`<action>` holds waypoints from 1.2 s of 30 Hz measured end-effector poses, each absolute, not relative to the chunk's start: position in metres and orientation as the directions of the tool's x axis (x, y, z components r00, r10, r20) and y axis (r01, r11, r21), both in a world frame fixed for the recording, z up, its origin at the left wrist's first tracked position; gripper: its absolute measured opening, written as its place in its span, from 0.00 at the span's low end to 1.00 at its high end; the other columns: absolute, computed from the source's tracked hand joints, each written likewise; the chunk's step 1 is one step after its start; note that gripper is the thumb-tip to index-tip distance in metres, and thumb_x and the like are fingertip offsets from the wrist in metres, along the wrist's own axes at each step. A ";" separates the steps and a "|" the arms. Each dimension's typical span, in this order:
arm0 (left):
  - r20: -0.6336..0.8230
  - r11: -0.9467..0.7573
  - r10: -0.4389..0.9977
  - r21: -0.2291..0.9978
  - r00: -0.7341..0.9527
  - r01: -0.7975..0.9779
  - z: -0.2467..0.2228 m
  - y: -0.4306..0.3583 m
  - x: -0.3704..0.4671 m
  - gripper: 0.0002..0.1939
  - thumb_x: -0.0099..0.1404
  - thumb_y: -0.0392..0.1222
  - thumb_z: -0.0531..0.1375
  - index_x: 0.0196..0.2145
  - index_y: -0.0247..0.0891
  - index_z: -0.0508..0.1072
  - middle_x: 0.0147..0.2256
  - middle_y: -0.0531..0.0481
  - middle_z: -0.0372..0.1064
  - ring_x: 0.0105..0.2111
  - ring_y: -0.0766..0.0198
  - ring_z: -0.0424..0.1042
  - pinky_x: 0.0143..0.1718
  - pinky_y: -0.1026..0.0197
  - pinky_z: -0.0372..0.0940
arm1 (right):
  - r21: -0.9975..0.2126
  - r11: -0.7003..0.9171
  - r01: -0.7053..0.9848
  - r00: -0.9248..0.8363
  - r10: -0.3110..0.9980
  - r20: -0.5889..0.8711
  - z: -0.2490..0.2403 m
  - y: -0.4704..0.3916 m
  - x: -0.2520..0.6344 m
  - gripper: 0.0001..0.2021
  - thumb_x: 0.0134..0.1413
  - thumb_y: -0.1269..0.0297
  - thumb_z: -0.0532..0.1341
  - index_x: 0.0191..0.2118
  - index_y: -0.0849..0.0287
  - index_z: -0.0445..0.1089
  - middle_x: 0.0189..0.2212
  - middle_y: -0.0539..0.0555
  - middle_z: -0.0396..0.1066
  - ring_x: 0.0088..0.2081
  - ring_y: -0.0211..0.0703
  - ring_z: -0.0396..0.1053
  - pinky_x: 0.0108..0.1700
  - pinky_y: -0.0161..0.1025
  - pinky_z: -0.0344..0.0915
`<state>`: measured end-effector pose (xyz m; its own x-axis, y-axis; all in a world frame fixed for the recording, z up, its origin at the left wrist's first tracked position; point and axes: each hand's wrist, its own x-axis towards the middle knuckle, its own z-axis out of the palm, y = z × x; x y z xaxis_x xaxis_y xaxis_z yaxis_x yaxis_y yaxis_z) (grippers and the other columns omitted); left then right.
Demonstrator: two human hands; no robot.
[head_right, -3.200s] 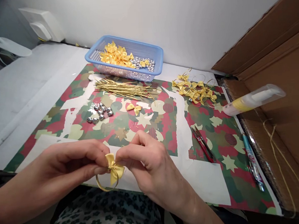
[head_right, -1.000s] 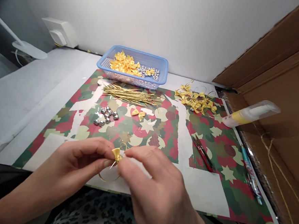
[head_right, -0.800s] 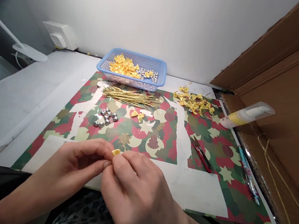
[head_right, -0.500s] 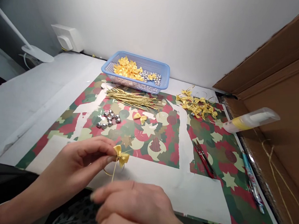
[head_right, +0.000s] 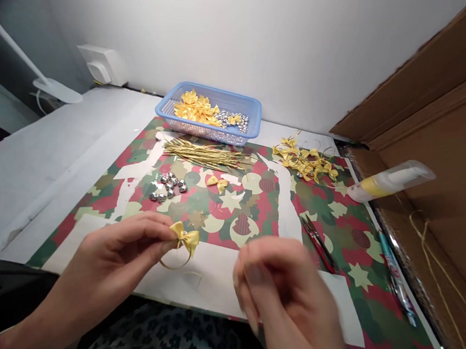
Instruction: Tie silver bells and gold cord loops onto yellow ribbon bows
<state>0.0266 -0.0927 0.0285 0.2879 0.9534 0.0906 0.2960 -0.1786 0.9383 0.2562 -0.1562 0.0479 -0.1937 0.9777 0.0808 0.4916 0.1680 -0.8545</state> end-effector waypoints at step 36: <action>-0.044 0.006 0.918 0.995 0.393 0.097 0.033 -0.093 0.023 0.09 0.68 0.32 0.64 0.38 0.45 0.83 0.35 0.56 0.82 0.35 0.67 0.79 0.38 0.71 0.74 | -0.806 0.367 0.465 -0.121 0.928 0.353 0.030 -0.131 0.214 0.08 0.64 0.78 0.58 0.36 0.62 0.72 0.32 0.52 0.67 0.32 0.36 0.66 0.33 0.33 0.65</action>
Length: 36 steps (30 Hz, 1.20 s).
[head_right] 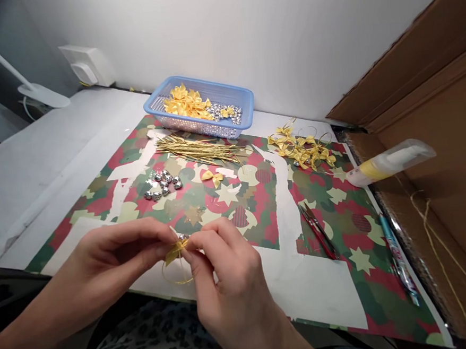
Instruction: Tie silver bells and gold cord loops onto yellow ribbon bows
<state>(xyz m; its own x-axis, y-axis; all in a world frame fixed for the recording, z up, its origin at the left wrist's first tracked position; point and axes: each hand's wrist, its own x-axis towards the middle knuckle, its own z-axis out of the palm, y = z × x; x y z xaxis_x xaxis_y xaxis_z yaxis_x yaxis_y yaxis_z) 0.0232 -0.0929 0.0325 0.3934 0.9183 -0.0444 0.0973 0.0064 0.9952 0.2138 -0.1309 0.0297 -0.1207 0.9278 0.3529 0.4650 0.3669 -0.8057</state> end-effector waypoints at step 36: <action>-0.012 -0.017 0.832 0.999 0.555 0.048 0.026 -0.089 0.021 0.09 0.71 0.31 0.62 0.36 0.42 0.79 0.33 0.54 0.77 0.33 0.67 0.75 0.36 0.70 0.71 | -0.924 0.162 0.346 -0.144 0.982 0.118 0.031 -0.132 0.216 0.08 0.65 0.73 0.57 0.33 0.57 0.67 0.30 0.48 0.65 0.30 0.35 0.64 0.29 0.34 0.61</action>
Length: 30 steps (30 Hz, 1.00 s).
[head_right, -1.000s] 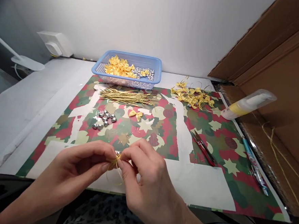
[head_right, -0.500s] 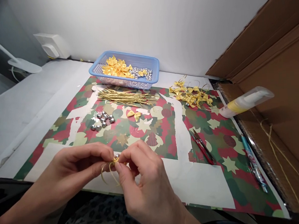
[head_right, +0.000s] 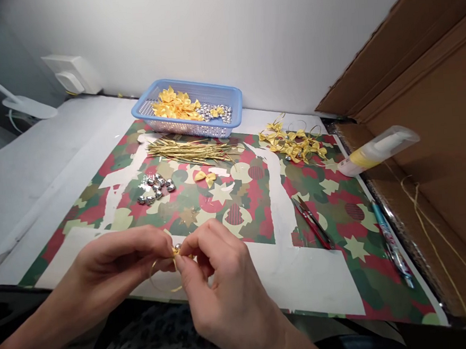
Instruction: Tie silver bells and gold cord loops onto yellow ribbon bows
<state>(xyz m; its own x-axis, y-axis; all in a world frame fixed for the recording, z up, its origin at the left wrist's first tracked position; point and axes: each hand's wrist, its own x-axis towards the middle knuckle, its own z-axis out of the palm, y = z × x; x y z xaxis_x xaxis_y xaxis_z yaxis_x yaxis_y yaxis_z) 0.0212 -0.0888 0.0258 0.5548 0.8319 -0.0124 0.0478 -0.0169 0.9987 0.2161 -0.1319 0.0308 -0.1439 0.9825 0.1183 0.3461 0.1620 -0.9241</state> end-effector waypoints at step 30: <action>-0.097 0.103 0.908 0.995 0.407 0.006 0.025 -0.095 0.023 0.06 0.67 0.35 0.67 0.39 0.44 0.82 0.37 0.53 0.80 0.37 0.65 0.78 0.40 0.70 0.75 | -0.836 0.304 0.457 -0.143 0.953 0.268 0.032 -0.138 0.208 0.10 0.67 0.77 0.53 0.35 0.59 0.67 0.33 0.52 0.64 0.33 0.40 0.65 0.33 0.37 0.63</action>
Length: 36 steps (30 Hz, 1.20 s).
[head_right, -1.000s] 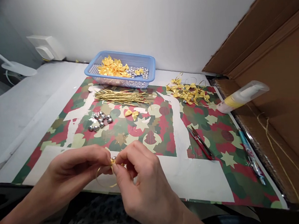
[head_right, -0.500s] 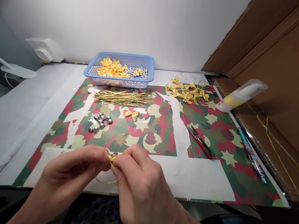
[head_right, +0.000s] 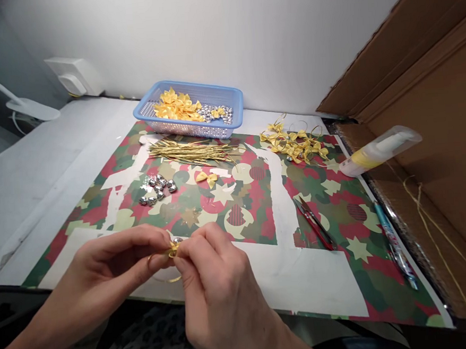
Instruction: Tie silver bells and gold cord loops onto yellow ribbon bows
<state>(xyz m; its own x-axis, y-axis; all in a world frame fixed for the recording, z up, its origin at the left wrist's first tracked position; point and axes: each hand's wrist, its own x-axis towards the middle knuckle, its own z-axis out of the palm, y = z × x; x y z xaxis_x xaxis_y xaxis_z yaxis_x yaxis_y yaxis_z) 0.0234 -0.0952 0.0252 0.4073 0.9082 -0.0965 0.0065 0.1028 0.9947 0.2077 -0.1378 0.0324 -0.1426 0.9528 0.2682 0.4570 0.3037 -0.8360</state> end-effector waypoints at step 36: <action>-0.003 -0.103 0.819 0.983 0.574 0.152 0.018 -0.087 0.023 0.12 0.70 0.28 0.57 0.35 0.39 0.78 0.37 0.48 0.74 0.37 0.61 0.73 0.36 0.64 0.67 | -0.958 0.028 0.285 -0.143 0.990 -0.013 0.024 -0.123 0.221 0.11 0.69 0.66 0.56 0.31 0.57 0.66 0.29 0.48 0.64 0.30 0.38 0.61 0.30 0.37 0.57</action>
<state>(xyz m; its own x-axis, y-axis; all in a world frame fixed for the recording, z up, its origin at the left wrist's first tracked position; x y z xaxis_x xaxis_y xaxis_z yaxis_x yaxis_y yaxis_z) 0.0227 -0.0866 0.0179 0.5740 0.8188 -0.0031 0.1520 -0.1028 0.9830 0.2206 -0.1225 0.0240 -0.1431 0.9896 -0.0133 0.2850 0.0283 -0.9581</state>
